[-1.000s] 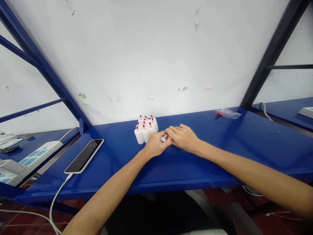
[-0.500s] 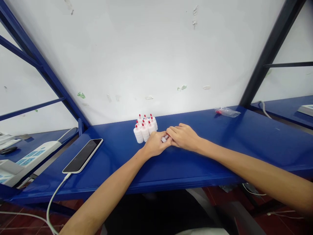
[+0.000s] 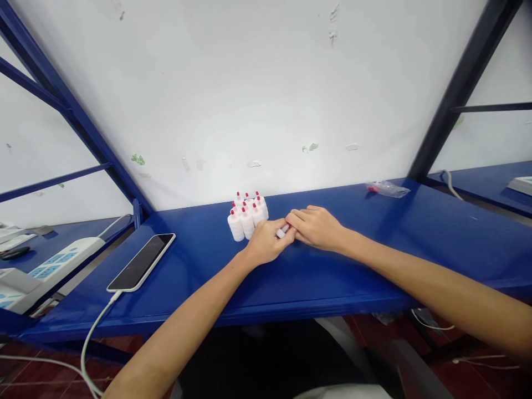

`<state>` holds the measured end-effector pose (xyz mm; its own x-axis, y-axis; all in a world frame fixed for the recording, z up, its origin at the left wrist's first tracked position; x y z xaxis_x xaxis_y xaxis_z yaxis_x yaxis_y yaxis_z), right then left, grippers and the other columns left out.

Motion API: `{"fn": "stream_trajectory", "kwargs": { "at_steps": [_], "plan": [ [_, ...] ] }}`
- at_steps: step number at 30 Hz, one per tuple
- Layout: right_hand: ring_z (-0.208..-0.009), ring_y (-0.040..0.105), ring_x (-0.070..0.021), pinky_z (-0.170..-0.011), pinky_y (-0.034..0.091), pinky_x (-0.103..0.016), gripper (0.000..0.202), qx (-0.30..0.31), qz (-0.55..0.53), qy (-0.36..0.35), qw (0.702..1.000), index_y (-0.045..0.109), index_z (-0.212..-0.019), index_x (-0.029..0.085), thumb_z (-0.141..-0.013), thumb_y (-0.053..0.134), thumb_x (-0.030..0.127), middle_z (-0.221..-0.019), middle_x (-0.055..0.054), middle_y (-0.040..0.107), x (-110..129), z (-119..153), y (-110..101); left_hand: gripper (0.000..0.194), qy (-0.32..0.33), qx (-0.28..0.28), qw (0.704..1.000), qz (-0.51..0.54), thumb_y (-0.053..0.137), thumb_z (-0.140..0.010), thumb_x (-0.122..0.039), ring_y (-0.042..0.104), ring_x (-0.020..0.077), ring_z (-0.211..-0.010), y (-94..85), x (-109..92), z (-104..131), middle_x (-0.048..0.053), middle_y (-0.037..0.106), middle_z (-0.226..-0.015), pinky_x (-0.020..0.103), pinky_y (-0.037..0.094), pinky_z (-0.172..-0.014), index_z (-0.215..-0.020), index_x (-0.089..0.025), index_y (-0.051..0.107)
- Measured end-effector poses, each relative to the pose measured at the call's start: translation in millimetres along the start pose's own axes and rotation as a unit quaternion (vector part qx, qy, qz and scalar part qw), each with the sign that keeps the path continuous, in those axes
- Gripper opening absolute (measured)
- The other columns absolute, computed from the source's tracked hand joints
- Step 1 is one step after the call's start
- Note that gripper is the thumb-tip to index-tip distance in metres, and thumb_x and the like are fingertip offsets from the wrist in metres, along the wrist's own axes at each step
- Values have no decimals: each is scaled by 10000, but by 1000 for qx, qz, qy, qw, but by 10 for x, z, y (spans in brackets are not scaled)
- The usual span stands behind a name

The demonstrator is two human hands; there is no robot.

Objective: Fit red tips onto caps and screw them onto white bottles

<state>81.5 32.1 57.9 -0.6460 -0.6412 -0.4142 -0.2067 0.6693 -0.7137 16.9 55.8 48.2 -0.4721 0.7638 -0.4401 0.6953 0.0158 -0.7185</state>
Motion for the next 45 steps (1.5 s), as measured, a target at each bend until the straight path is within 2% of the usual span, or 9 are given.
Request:
{"fn": "stream_trajectory", "kwargs": {
  "at_steps": [3,7,11,18,24,31,36,41,45],
  "plan": [
    [-578,471,-156,-632,278,-315,279,-16,-20,-46,999,576,-893,166,-1013,343,263,-774,-40,635,52,30,-27,344,10,16,1000,-6,506,-914,-381,393,77,-516,15,28,16,-42,472,-559,232,293,-537,-650,-160,490],
    [-575,463,-151,-627,285,-309,332,-30,-30,-64,997,573,-851,167,-1035,338,312,-759,-36,628,79,33,-59,313,29,30,999,-18,508,-907,-374,414,84,-520,36,42,28,-39,490,-565,232,313,-546,-674,-165,513],
    [-584,489,-152,-633,274,-316,315,-31,-18,-38,999,592,-839,165,-1018,399,338,-744,-36,636,61,9,-74,310,32,32,999,-19,480,-924,-378,442,93,-531,39,36,19,-31,503,-582,236,329,-557,-698,-168,512],
    [-629,554,-146,-636,245,-323,239,-53,-9,37,998,644,-911,151,-985,428,224,-791,-38,682,29,-45,-168,291,23,-4,999,-27,405,-939,-298,420,92,-513,-45,47,11,-33,484,-569,241,304,-547,-693,-170,494],
    [-631,557,-153,-642,253,-324,223,-34,-1,46,998,631,-884,143,-972,436,206,-800,-49,676,66,-65,-174,333,28,-17,999,-25,402,-947,-329,396,87,-504,-56,52,33,-34,470,-558,240,294,-541,-671,-168,492],
    [-624,539,-159,-635,250,-316,194,25,-17,32,999,586,-878,146,-967,435,228,-806,-62,662,60,-56,-52,360,27,-1,999,-29,405,-965,-356,397,91,-496,11,32,42,-26,511,-563,244,306,-539,-687,-165,532],
    [-611,543,-159,-631,236,-317,185,55,-8,43,998,582,-877,155,-962,441,240,-790,-52,658,51,-66,17,324,11,14,1000,-20,424,-944,-318,417,94,-499,47,47,27,-24,528,-562,247,310,-539,-700,-160,568],
    [-622,554,-164,-618,224,-319,180,81,0,65,995,589,-895,147,-957,456,251,-815,-64,669,29,-81,36,294,-9,-24,1000,8,466,-891,-295,403,84,-518,-19,24,-1,-34,498,-552,240,302,-540,-633,-161,508],
    [-619,550,-168,-595,207,-322,200,72,19,88,993,598,-900,148,-960,438,250,-823,-69,672,-9,-96,-26,321,-6,-52,999,-2,464,-883,-312,378,79,-512,-78,-11,-30,-39,457,-540,239,289,-529,-597,-172,425]
  ]
}}
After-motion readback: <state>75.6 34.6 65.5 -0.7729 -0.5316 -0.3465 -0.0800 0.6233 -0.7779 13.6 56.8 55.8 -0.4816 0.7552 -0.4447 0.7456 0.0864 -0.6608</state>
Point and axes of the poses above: each hand's wrist, its own z-axis away from the middle knuckle, its own y-axis out of the palm, x = y × z, the point moved 10 cm from there along -z, towards the middle knuckle
